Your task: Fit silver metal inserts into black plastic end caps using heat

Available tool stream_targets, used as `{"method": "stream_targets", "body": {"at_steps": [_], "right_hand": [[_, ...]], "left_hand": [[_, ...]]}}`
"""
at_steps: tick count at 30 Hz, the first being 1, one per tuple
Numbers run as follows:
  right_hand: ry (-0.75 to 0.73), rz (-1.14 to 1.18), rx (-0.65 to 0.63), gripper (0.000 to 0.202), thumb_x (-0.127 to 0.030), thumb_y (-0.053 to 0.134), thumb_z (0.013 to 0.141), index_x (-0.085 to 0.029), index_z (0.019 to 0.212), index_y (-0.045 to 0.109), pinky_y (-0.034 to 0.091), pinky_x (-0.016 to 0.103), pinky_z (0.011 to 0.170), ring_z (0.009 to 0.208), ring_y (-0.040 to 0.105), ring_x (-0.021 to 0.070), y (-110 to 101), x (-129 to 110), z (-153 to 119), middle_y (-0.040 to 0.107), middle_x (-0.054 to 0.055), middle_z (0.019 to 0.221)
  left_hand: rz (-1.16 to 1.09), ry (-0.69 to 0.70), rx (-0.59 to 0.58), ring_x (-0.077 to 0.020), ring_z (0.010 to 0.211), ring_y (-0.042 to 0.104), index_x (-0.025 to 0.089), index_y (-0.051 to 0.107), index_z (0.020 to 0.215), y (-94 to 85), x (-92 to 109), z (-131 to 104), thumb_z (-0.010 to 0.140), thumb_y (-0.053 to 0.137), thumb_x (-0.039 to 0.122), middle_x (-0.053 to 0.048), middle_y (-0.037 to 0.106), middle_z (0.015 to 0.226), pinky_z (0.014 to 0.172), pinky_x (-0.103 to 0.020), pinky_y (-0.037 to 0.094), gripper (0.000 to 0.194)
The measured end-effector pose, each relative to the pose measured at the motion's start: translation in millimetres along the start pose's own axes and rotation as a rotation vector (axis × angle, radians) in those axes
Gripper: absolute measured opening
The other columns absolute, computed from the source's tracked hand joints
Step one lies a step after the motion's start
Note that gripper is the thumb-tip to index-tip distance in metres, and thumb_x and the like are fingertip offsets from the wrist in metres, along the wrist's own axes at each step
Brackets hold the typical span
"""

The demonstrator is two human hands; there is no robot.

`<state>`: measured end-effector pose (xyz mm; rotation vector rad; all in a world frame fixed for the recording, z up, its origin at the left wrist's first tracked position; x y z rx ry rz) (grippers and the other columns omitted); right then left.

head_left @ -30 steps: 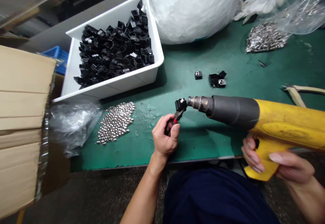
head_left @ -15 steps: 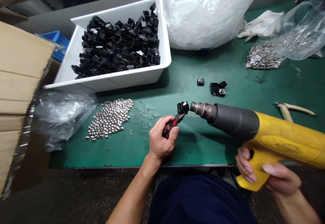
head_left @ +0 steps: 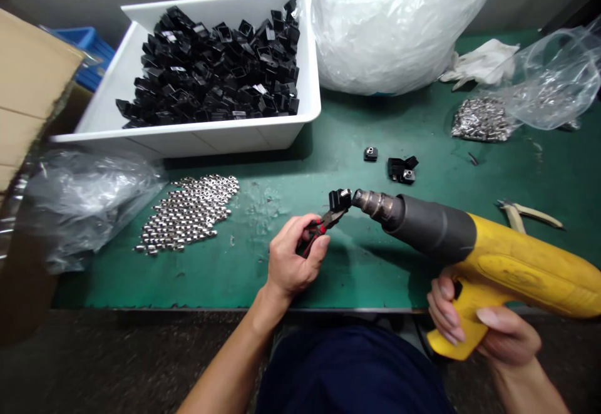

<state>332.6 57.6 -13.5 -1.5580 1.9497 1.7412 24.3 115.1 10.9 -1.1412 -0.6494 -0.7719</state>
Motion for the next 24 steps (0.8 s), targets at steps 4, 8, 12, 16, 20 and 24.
{"method": "stream_targets", "body": {"at_steps": [4,8,12,16,20,24], "right_hand": [[-0.004,0.002,0.020,0.035,-0.046,0.067,0.079,-0.022,0.104,0.061,0.040,0.030,0.053,0.055,0.050,0.0151,0,1,0,0.057,0.003,0.076],[-0.039,-0.001,0.050,0.034,-0.045,0.067,0.079,-0.022,0.104,0.061,0.040,0.030,0.053,0.056,0.050,0.0156,0,1,-3,0.057,0.004,0.077],[-0.029,-0.035,0.040,0.034,-0.046,0.066,0.081,-0.023,0.105,0.061,0.041,0.030,0.054,0.057,0.051,0.0156,2,-1,-9,0.058,0.004,0.078],[-0.045,-0.056,0.056,0.033,-0.046,0.065,0.081,-0.023,0.105,0.061,0.040,0.030,0.054,0.056,0.050,0.0152,3,-7,-13,0.057,0.004,0.078],[0.003,-0.051,0.056,0.034,-0.048,0.065,0.080,-0.024,0.105,0.060,0.040,0.031,0.053,0.057,0.050,0.0157,6,-8,-15,0.056,0.004,0.078],[-0.015,-0.088,0.056,0.034,-0.048,0.062,0.083,-0.025,0.107,0.060,0.040,0.032,0.054,0.058,0.050,0.0166,10,-11,-25,0.057,0.004,0.080]], "left_hand": [[0.000,-0.006,-0.003,-0.0154,0.074,0.058,0.019,0.066,0.118,0.2,0,0,0.092,0.064,0.036,-0.005,0.067,0.093,0.074,-0.028,0.051,0.031],[-0.010,0.006,-0.012,-0.0153,0.076,0.057,0.019,0.065,0.119,0.3,-1,-1,0.091,0.065,0.033,-0.005,0.067,0.095,0.076,-0.028,0.051,0.031],[-0.009,0.012,-0.024,-0.0157,0.078,0.057,0.020,0.065,0.119,0.9,-2,-1,0.091,0.065,0.032,-0.005,0.067,0.097,0.077,-0.028,0.050,0.030],[0.004,0.035,-0.013,-0.0175,0.082,0.060,0.021,0.064,0.120,1.4,-2,-1,0.091,0.066,0.032,-0.006,0.068,0.098,0.079,-0.030,0.051,0.031],[0.021,0.092,-0.001,-0.0182,0.085,0.064,0.021,0.062,0.123,2.4,0,-1,0.090,0.067,0.029,-0.007,0.069,0.102,0.080,-0.030,0.052,0.035],[0.073,0.176,0.048,-0.0216,0.095,0.066,0.021,0.060,0.123,1.0,4,-1,0.087,0.069,0.029,-0.008,0.070,0.106,0.086,-0.034,0.055,0.038]]}}
Point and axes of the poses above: each hand's wrist, its own z-axis towards the middle knuckle, its own y-axis out of the palm, x = y × z, the point moved 5 cm from there along z, towards the middle knuckle
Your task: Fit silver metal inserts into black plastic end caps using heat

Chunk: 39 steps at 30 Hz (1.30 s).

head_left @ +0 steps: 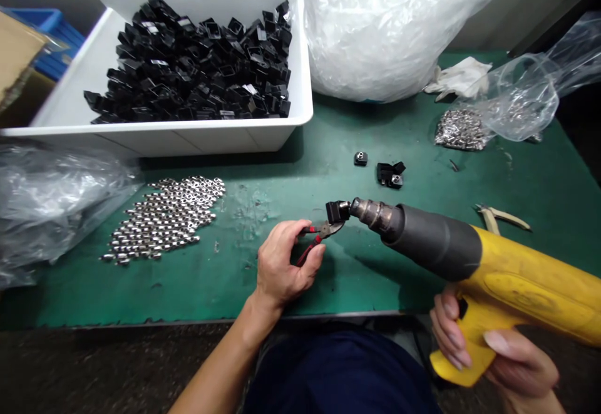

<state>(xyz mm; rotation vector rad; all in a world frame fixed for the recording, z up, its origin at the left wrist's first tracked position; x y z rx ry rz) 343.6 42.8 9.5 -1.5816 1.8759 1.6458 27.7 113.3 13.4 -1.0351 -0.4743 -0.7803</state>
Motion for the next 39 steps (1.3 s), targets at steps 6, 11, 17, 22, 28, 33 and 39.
{"method": "stream_targets", "body": {"at_steps": [6,11,17,22,28,33,39], "right_hand": [[-0.003,-0.103,0.102,0.036,-0.050,0.059,0.084,-0.023,0.108,0.059,0.042,0.035,0.058,0.060,0.053,0.0191,13,-9,-26,0.060,0.007,0.080],[-0.020,-0.153,0.192,0.037,-0.052,0.057,0.084,-0.022,0.106,0.060,0.041,0.034,0.059,0.062,0.053,0.0180,27,-14,-36,0.060,0.006,0.078],[-0.012,-0.183,0.148,0.035,-0.049,0.057,0.085,-0.023,0.108,0.058,0.043,0.037,0.058,0.063,0.053,0.0203,32,-19,-38,0.059,0.007,0.081],[-0.024,-0.192,0.128,0.033,-0.048,0.056,0.087,-0.023,0.109,0.057,0.044,0.038,0.059,0.064,0.053,0.0211,37,-19,-36,0.059,0.008,0.082],[-0.051,-0.088,0.077,0.031,-0.046,0.057,0.085,-0.024,0.108,0.059,0.042,0.035,0.056,0.060,0.052,0.0176,47,-9,-28,0.058,0.007,0.082],[-0.030,-0.050,0.055,0.031,-0.046,0.057,0.086,-0.024,0.108,0.059,0.042,0.034,0.057,0.060,0.051,0.0169,50,-6,-28,0.057,0.006,0.082],[-0.033,-0.027,0.064,0.032,-0.046,0.056,0.086,-0.024,0.109,0.059,0.041,0.033,0.057,0.061,0.050,0.0162,51,-3,-30,0.056,0.005,0.081]], "left_hand": [[0.059,0.045,0.060,-0.0236,0.097,0.066,0.020,0.058,0.122,-3.4,2,1,0.086,0.069,0.029,-0.009,0.070,0.105,0.087,-0.037,0.056,0.039],[0.088,0.096,0.081,-0.0248,0.095,0.067,0.018,0.059,0.122,-4.9,4,0,0.085,0.071,0.031,-0.011,0.070,0.105,0.086,-0.038,0.056,0.041],[0.078,0.099,0.117,-0.0249,0.095,0.066,0.018,0.058,0.122,-7.3,5,-1,0.085,0.071,0.033,-0.011,0.070,0.104,0.086,-0.039,0.056,0.041],[0.103,0.092,0.167,-0.0246,0.093,0.066,0.018,0.058,0.121,-9.9,6,-2,0.085,0.071,0.035,-0.011,0.070,0.103,0.082,-0.037,0.056,0.042],[0.163,0.083,0.218,-0.0254,0.090,0.064,0.016,0.057,0.121,-12.9,6,-3,0.084,0.072,0.037,-0.012,0.068,0.100,0.077,-0.037,0.055,0.045],[0.210,0.093,0.237,-0.0257,0.089,0.064,0.016,0.058,0.120,-13.1,7,-4,0.084,0.073,0.040,-0.013,0.068,0.100,0.077,-0.037,0.054,0.045],[0.230,0.094,0.258,-0.0257,0.089,0.064,0.017,0.058,0.120,-12.9,7,-6,0.083,0.074,0.041,-0.013,0.068,0.100,0.077,-0.038,0.054,0.047]]}}
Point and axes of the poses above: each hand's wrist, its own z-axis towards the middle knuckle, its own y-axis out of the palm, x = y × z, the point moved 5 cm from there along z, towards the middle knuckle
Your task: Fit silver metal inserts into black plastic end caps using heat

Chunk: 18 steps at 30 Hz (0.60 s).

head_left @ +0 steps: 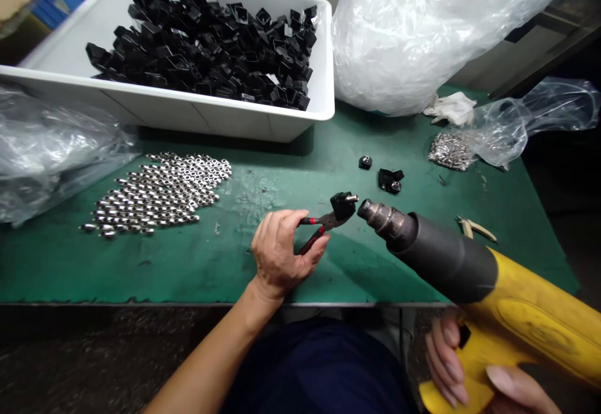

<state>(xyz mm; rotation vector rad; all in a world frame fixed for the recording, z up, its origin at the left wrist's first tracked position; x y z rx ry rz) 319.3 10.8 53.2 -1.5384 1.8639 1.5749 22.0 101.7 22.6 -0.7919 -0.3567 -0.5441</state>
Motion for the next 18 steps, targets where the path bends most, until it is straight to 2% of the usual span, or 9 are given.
{"method": "stream_targets", "body": {"at_steps": [18], "right_hand": [[-0.019,0.039,0.013,0.031,-0.044,0.057,0.086,-0.022,0.107,0.061,0.041,0.031,0.055,0.059,0.050,0.0156,1.4,4.5,-2.7,0.056,0.006,0.079]], "left_hand": [[0.046,0.024,-0.002,-0.0246,0.090,0.064,0.020,0.056,0.121,-0.9,2.7,0.1,0.083,0.075,0.043,-0.011,0.068,0.101,0.081,-0.037,0.053,0.049]]}}
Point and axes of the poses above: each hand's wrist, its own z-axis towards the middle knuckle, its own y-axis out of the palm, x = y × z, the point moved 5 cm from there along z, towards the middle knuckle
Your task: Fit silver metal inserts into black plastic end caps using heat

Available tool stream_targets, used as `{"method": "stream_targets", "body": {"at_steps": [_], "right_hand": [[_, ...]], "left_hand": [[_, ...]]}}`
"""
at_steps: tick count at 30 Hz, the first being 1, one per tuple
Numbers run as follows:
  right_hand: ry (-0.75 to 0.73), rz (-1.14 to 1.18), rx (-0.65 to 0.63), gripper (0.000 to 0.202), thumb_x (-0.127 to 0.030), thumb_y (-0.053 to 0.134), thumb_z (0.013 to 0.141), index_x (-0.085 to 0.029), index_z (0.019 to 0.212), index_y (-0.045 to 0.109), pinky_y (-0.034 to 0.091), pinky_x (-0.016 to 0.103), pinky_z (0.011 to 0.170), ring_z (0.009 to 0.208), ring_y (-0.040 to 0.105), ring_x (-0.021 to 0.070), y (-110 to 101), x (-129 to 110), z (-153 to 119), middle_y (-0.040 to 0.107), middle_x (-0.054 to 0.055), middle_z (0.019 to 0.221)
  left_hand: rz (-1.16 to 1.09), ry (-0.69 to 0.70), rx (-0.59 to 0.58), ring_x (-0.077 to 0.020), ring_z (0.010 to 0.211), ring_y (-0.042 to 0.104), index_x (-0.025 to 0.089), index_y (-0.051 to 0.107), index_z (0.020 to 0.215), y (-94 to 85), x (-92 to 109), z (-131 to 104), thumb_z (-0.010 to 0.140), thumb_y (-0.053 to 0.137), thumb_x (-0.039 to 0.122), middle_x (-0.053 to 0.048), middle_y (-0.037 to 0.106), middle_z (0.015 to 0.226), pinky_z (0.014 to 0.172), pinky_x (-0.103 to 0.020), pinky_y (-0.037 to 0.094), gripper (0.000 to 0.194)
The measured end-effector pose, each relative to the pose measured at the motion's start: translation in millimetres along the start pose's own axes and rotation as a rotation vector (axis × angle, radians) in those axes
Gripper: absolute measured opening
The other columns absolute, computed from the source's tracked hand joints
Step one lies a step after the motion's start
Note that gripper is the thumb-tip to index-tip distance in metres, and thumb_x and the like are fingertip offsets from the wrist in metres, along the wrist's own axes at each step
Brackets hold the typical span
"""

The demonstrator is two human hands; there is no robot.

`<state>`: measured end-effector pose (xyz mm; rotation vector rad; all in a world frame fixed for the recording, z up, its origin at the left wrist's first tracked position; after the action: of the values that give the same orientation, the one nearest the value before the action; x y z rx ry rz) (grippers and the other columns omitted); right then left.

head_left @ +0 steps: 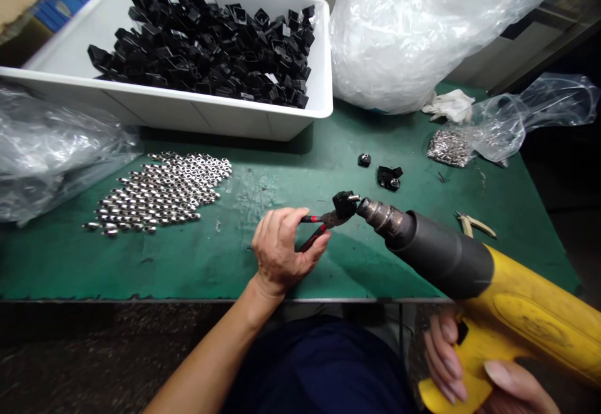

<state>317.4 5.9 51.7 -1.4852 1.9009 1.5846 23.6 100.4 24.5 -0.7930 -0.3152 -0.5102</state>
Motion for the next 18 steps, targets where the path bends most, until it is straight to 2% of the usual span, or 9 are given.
{"method": "stream_targets", "body": {"at_steps": [11,18], "right_hand": [[0.014,0.052,0.058,0.031,-0.046,0.060,0.083,-0.023,0.104,0.061,0.041,0.031,0.054,0.057,0.048,0.0148,-3,8,-1,0.056,0.005,0.078],[0.009,0.078,0.023,0.029,-0.044,0.060,0.084,-0.023,0.104,0.060,0.040,0.029,0.052,0.056,0.048,0.0144,-4,13,1,0.056,0.004,0.078]], "left_hand": [[-0.003,-0.002,0.004,-0.0246,0.090,0.064,0.019,0.057,0.122,0.7,-1,-2,0.082,0.076,0.043,-0.011,0.068,0.102,0.081,-0.038,0.054,0.050],[0.003,-0.010,0.002,-0.0239,0.090,0.064,0.020,0.057,0.122,0.6,-1,-1,0.083,0.075,0.043,-0.011,0.068,0.102,0.081,-0.036,0.053,0.049]]}}
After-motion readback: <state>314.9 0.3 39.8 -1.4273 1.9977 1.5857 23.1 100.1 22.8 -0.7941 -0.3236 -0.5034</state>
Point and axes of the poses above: each hand's wrist, its own z-axis towards the middle knuckle, its own y-axis out of the palm, x = y × z, the point moved 5 cm from there along z, towards the middle knuckle
